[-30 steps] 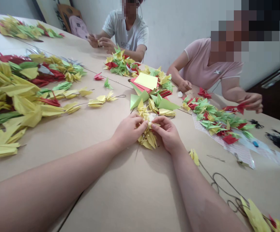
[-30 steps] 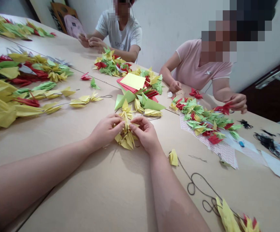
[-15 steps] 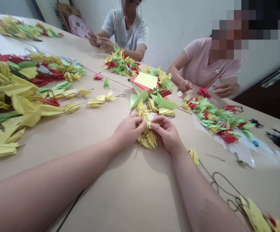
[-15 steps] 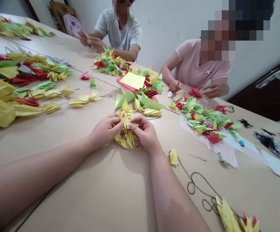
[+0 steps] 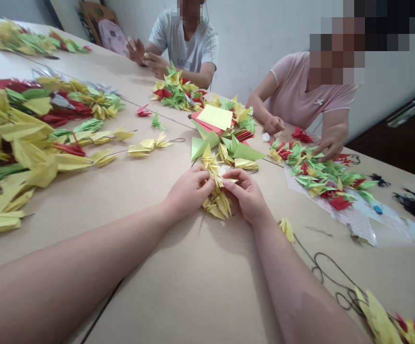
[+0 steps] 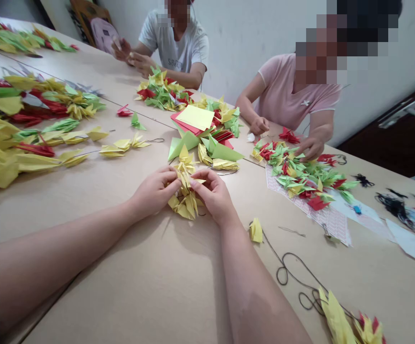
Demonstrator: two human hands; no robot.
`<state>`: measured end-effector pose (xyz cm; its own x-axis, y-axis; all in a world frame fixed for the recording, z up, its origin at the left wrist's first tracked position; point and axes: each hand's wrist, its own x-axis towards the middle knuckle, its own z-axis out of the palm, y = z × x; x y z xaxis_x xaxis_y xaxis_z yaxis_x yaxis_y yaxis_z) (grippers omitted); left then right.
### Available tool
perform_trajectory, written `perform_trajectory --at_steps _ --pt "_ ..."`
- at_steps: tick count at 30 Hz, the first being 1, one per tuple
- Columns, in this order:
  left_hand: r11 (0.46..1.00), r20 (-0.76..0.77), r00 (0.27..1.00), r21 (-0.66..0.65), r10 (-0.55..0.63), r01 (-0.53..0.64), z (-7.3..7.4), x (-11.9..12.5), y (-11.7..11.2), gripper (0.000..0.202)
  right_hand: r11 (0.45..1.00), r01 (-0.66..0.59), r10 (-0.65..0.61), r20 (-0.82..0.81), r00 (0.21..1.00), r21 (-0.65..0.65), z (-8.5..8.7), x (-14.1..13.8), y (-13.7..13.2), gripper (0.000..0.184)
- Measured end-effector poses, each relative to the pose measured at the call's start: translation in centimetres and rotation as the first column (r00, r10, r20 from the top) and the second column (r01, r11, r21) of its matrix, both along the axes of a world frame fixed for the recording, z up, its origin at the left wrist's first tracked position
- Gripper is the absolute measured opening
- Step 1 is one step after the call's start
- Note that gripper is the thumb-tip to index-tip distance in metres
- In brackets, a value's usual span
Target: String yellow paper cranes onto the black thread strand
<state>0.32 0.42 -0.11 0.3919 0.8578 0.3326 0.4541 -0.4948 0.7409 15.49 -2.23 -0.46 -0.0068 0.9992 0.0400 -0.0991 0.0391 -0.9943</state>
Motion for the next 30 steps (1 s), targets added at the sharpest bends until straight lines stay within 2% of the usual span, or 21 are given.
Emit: perform_trajectory --at_steps 30 --pt "0.999 -0.032 0.999 -0.015 -0.035 0.035 -0.09 -0.06 0.07 0.027 0.999 -0.014 0.014 -0.01 1.0 -0.038 0.04 0.04 0.04 0.013"
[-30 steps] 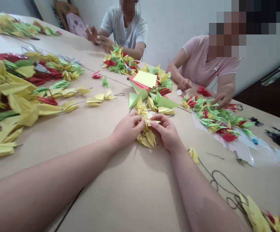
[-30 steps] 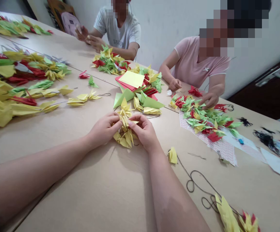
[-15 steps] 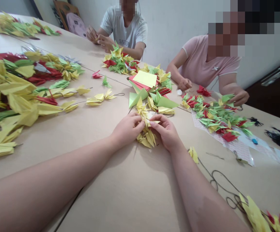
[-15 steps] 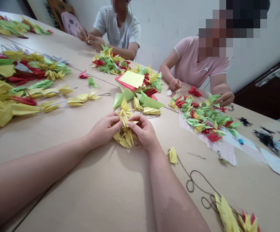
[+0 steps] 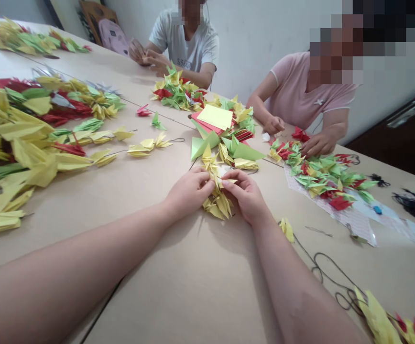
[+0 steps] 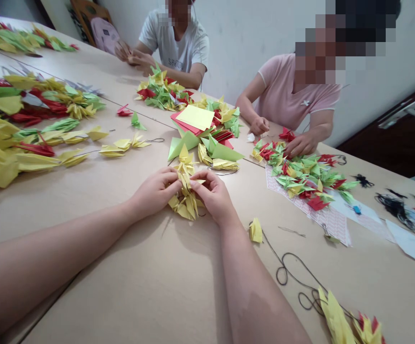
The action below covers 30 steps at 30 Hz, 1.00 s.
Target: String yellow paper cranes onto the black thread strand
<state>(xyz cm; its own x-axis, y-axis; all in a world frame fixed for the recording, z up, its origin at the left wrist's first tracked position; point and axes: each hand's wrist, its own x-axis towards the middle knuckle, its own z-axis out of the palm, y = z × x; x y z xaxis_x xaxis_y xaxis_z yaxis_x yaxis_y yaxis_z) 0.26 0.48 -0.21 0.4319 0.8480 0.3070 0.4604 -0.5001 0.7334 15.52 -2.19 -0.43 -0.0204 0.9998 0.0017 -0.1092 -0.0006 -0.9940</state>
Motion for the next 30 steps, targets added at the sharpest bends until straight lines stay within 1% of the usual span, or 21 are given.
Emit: perform_trajectory --at_steps 7,11,18,25,28,30 --pt "1.0 0.03 1.0 0.007 0.008 -0.008 0.03 -0.03 -0.01 0.029 1.0 0.015 -0.016 -0.053 0.998 -0.006 -0.07 -0.07 0.05 0.013" --pt "0.999 0.038 0.999 -0.04 0.009 -0.008 0.21 0.03 -0.05 0.028 1.0 0.013 -0.013 -0.052 0.999 -0.004 -0.13 0.04 -0.06 0.013" --pt "0.993 0.112 0.993 -0.121 0.03 -0.017 0.11 -0.05 0.03 0.025 0.998 0.021 -0.02 -0.011 1.0 0.059 -0.05 -0.04 -0.07 0.013" --pt "0.995 0.125 0.992 -0.1 0.024 -0.011 -0.09 -0.08 0.32 0.028 0.997 0.02 -0.02 0.0 1.0 0.07 -0.04 0.09 -0.12 0.015" --pt "0.996 0.127 0.992 -0.087 0.021 -0.01 -0.06 -0.05 0.29 0.025 0.998 0.033 -0.031 -0.028 0.999 0.062 -0.12 0.18 -0.02 0.014" --pt "0.998 0.13 0.991 -0.056 0.013 -0.006 -0.01 -0.03 0.19 0.022 0.998 0.041 -0.039 -0.051 0.998 0.053 -0.17 0.2 0.08 0.014"
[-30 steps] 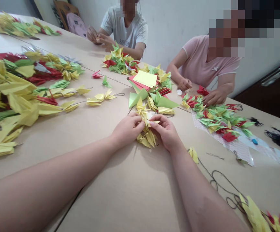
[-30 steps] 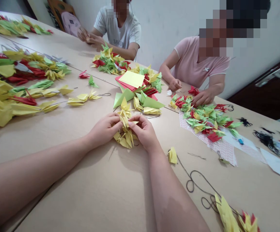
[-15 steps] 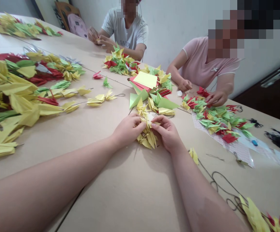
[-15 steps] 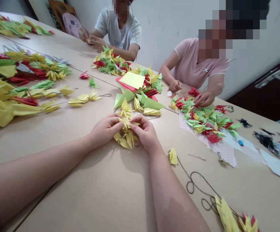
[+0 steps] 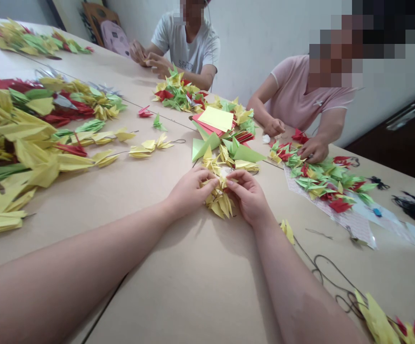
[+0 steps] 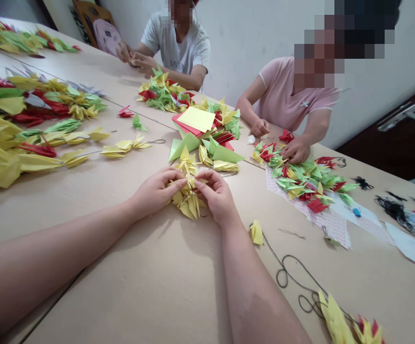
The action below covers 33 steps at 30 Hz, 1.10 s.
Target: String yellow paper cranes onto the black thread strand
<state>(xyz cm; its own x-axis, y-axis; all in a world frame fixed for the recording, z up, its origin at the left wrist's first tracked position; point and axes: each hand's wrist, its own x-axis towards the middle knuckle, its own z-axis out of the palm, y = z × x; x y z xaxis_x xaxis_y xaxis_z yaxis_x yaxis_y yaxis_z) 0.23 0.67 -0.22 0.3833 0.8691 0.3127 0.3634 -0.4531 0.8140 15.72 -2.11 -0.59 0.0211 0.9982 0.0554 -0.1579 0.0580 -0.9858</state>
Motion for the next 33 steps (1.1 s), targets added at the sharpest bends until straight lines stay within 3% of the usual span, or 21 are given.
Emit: perform_trajectory --at_steps 7,13,22,33 --pt "0.997 -0.01 0.999 0.068 -0.038 0.038 0.15 0.03 -0.27 0.017 0.997 -0.031 0.029 -0.032 0.999 -0.068 -0.03 -0.21 0.13 0.018" --pt "0.992 0.026 0.997 -0.103 -0.074 0.076 0.6 -0.03 -0.51 0.018 0.994 -0.04 0.034 -0.06 0.998 -0.099 0.02 0.0 0.13 0.021" --pt "0.966 0.174 0.984 -0.244 -0.039 0.082 0.18 -0.03 -0.17 0.022 0.996 -0.058 0.054 -0.062 0.997 -0.067 0.16 -0.13 0.09 0.022" --pt "0.952 0.21 0.977 -0.293 -0.029 0.091 -0.08 -0.04 -0.04 0.024 0.992 -0.102 0.099 -0.049 0.994 -0.068 -0.04 -0.1 0.0 0.02"
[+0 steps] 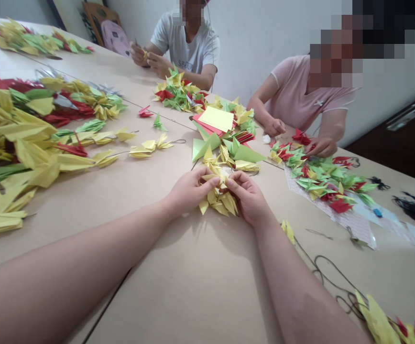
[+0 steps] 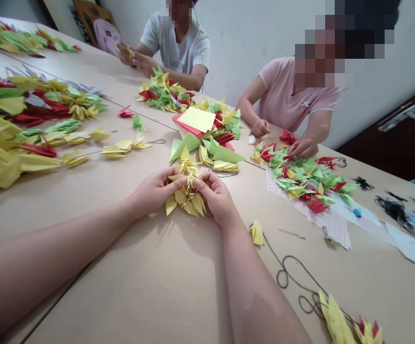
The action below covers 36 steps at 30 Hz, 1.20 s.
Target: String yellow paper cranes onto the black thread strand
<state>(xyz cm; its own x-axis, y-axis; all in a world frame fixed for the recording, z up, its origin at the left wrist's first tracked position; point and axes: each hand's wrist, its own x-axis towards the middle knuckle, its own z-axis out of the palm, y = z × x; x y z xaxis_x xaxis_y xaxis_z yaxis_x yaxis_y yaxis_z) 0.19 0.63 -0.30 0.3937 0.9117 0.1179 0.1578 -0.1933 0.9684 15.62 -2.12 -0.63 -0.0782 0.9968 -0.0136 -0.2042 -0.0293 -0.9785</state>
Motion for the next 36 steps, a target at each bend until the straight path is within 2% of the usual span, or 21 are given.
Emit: perform_trajectory --at_steps 36 --pt "1.0 0.06 0.998 -0.004 -0.015 0.016 0.09 0.0 -0.04 0.022 1.0 0.011 -0.012 -0.065 0.998 -0.014 0.28 -0.18 0.05 0.019"
